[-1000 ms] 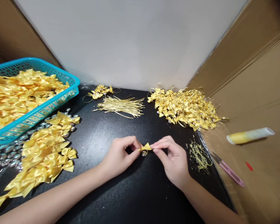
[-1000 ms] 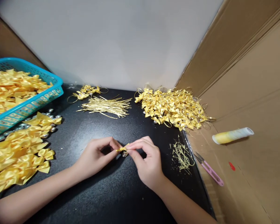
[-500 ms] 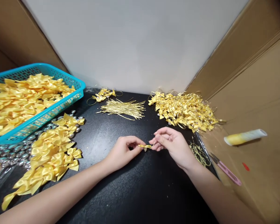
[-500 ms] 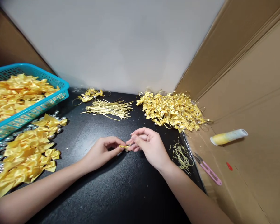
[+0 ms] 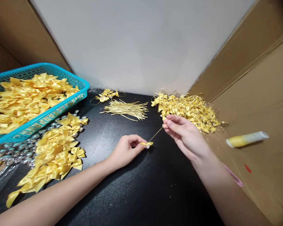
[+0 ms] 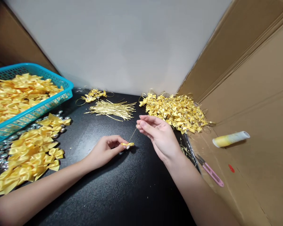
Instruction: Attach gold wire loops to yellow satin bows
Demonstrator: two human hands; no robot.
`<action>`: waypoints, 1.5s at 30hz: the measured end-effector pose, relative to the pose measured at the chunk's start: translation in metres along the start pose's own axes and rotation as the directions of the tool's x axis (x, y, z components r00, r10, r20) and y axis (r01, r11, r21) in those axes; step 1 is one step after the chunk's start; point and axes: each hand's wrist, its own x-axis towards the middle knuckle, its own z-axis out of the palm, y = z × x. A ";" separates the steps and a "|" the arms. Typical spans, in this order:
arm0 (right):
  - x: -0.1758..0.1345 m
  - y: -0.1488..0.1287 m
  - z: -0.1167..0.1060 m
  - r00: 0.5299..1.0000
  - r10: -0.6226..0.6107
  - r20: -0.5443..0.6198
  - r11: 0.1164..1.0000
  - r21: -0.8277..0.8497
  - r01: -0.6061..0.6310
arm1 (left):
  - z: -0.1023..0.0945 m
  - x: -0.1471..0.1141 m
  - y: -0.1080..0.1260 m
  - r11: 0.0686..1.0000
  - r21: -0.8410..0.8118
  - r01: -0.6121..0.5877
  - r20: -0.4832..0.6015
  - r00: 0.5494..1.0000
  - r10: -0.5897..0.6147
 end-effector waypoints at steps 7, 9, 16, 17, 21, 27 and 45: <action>0.035 0.008 0.007 0.993 -0.086 -0.081 0.996 0.016 0.087 | -0.005 0.002 0.000 0.992 -0.128 0.001 0.036 0.999 0.004; 0.044 0.012 0.006 0.990 -0.097 -0.098 0.994 0.032 0.100 | -0.005 0.001 -0.001 0.981 -0.195 -0.006 0.045 0.999 0.015; 0.056 0.026 -0.002 0.989 0.023 -0.146 0.989 0.148 -0.001 | -0.005 -0.004 -0.004 0.808 -0.583 0.079 0.022 0.996 -0.082; 0.057 0.028 -0.003 0.989 0.045 -0.143 0.987 0.162 -0.021 | -0.005 -0.004 -0.003 0.784 -0.615 0.090 0.018 0.995 -0.100; 0.058 0.036 -0.006 0.986 0.099 -0.133 0.977 0.201 -0.071 | -0.007 -0.004 0.000 0.724 -0.679 0.120 0.010 0.988 -0.155; 0.063 0.044 -0.010 0.983 0.111 -0.146 0.969 0.236 -0.074 | -0.008 -0.003 0.000 0.711 -0.684 0.161 0.033 0.981 -0.190; 0.064 0.042 -0.014 0.994 0.017 -0.104 0.979 0.205 0.005 | -0.008 -0.003 -0.004 0.703 -0.689 0.174 0.061 0.981 -0.183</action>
